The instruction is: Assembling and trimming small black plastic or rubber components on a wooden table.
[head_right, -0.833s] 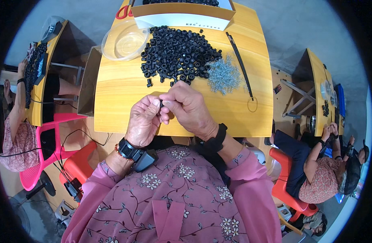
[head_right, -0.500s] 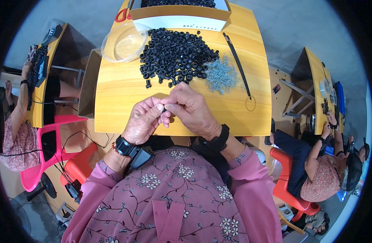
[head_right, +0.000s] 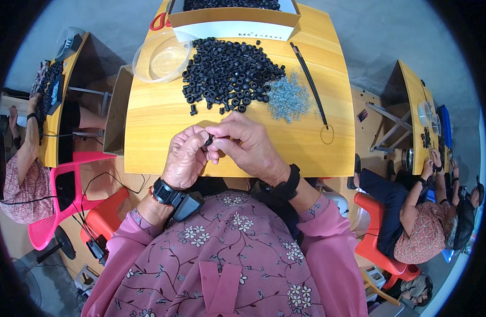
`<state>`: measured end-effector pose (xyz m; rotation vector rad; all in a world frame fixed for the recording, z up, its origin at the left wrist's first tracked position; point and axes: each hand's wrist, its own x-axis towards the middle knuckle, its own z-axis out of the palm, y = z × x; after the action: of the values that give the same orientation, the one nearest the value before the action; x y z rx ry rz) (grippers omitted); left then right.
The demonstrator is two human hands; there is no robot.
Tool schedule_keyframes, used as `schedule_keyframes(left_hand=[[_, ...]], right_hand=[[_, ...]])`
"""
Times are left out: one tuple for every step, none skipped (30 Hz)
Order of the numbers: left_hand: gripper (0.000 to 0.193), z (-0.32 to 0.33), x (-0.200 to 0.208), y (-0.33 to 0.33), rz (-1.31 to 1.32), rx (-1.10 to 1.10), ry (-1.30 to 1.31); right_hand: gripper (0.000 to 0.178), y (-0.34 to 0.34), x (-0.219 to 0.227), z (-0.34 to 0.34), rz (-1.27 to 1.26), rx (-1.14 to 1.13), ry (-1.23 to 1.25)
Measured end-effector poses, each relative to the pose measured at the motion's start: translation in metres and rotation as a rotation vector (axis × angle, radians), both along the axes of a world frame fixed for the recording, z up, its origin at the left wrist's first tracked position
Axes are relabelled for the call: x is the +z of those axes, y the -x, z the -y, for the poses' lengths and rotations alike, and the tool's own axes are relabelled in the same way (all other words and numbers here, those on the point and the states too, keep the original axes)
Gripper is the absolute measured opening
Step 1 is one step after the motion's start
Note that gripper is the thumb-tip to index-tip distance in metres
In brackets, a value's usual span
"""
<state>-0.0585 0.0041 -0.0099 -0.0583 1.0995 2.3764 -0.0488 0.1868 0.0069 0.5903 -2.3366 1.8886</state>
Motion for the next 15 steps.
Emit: schedule_keyframes(left_hand=[[0.017,0.000,0.000,0.000,0.000,0.002,-0.012],[0.017,0.000,0.000,0.000,0.000,0.003,-0.012],[0.017,0.000,0.000,0.001,-0.019,0.001,-0.036],[0.018,0.000,0.000,0.001,-0.038,-0.001,-0.060],[0.018,0.000,-0.001,0.001,-0.038,-0.001,-0.060],[0.018,0.001,-0.003,0.001,-0.040,-0.007,-0.063],[0.019,0.002,-0.004,0.001,-0.040,-0.013,-0.066],[0.019,0.001,-0.003,0.001,-0.039,-0.014,-0.067],[0.020,0.001,-0.003,0.001,-0.040,-0.006,-0.064],[0.020,0.001,-0.002,0.001,-0.041,0.001,-0.062],[0.020,0.000,-0.003,0.001,-0.041,0.001,-0.063],[0.021,0.000,-0.003,0.001,-0.039,0.006,-0.048],[0.021,0.000,-0.003,0.000,-0.038,0.012,-0.032],[0.021,-0.001,-0.002,0.000,-0.038,0.011,-0.032],[0.018,-0.002,0.000,-0.001,-0.035,0.032,-0.045]], right_hand=[[0.020,-0.001,0.001,0.001,0.000,0.000,0.000],[0.022,-0.002,0.002,0.003,0.066,0.006,0.052],[0.025,-0.004,0.004,0.005,0.133,0.012,0.104],[0.025,-0.004,0.006,0.007,0.133,0.012,0.104],[0.025,-0.005,0.008,0.010,0.138,0.000,0.121],[0.026,-0.005,0.009,0.011,0.143,-0.012,0.138],[0.026,-0.005,0.008,0.011,0.145,-0.013,0.138],[0.026,-0.005,0.008,0.011,0.157,-0.027,0.118],[0.025,-0.005,0.008,0.011,0.169,-0.041,0.097],[0.025,-0.005,0.009,0.011,0.169,-0.041,0.097],[0.024,-0.005,0.013,0.012,0.172,-0.039,0.104],[0.022,-0.005,0.015,0.013,0.175,-0.038,0.111],[0.022,-0.005,0.016,0.014,0.174,-0.038,0.111],[0.022,-0.005,0.016,0.014,0.179,-0.047,0.092],[0.022,-0.006,0.016,0.014,0.183,-0.057,0.072]])
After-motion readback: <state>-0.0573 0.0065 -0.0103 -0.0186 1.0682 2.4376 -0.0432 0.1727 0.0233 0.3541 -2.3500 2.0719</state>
